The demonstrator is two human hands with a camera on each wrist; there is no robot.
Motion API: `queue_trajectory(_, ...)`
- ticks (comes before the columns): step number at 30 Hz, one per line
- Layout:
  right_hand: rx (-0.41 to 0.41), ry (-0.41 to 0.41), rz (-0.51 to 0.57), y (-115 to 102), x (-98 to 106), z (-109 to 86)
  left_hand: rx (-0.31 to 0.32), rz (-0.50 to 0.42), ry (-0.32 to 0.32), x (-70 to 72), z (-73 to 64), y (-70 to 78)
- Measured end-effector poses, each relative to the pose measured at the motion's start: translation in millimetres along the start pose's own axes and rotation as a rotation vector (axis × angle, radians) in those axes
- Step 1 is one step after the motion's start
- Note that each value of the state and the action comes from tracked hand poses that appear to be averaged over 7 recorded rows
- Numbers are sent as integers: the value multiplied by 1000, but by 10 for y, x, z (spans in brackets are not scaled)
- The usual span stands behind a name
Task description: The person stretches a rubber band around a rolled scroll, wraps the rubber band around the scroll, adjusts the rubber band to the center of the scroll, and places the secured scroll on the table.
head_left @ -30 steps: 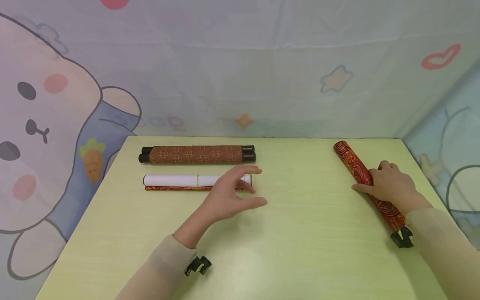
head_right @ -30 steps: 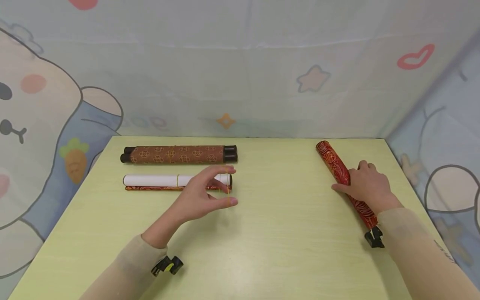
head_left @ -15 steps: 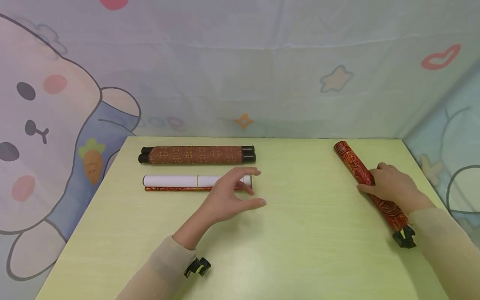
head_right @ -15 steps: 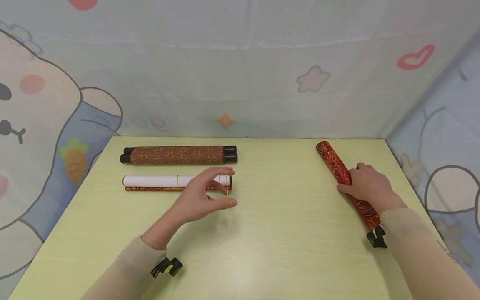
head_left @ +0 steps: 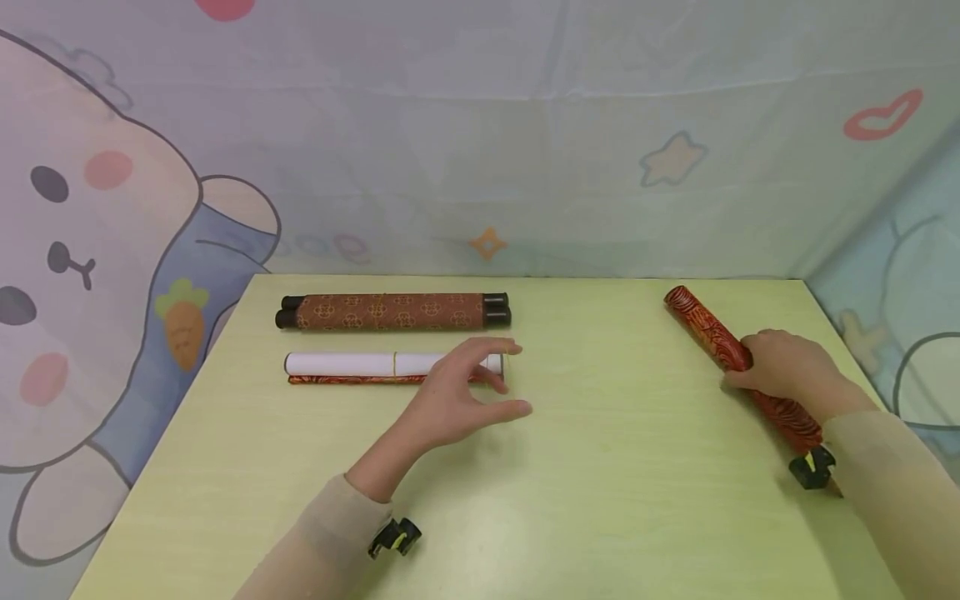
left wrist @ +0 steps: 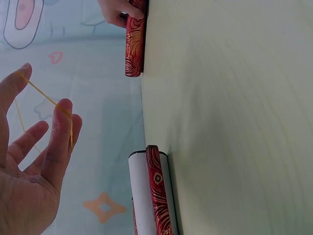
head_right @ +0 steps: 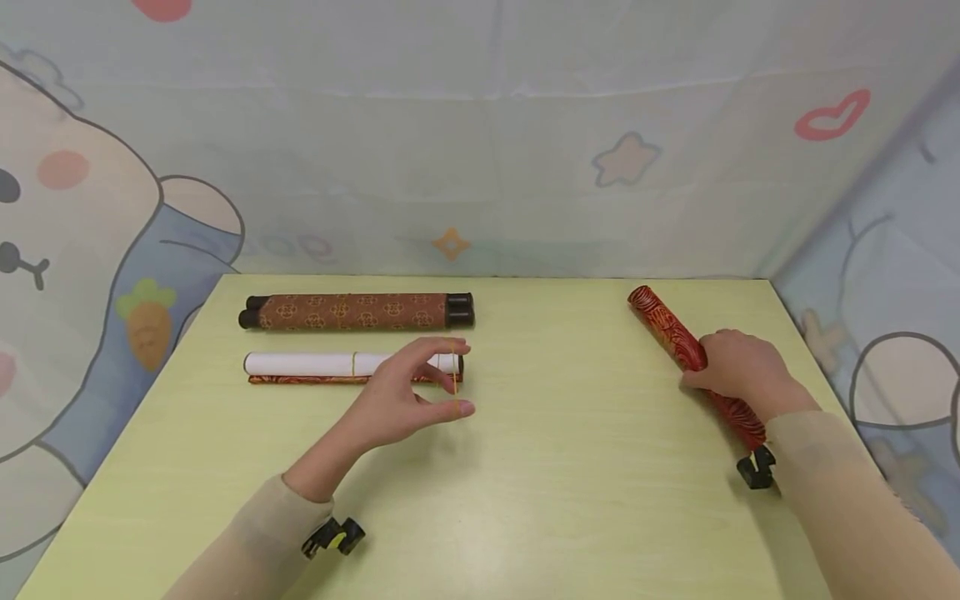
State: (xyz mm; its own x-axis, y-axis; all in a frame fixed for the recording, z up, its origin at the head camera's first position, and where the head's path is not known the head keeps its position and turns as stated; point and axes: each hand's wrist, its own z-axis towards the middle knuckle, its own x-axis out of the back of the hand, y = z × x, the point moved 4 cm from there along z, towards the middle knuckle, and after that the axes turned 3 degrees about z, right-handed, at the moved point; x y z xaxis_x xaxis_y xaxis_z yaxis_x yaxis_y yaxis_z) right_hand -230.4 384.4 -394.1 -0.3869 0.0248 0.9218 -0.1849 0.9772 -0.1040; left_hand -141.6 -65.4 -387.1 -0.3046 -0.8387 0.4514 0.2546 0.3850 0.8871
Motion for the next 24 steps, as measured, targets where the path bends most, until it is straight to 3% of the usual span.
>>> queue_trajectory(13,70,17,65,103,-54,4,6,-9,-7,-18,-2,9)
queue_trajectory(24,158,48,134,60,-99,-6,-7,4,-10,-32,7,6)
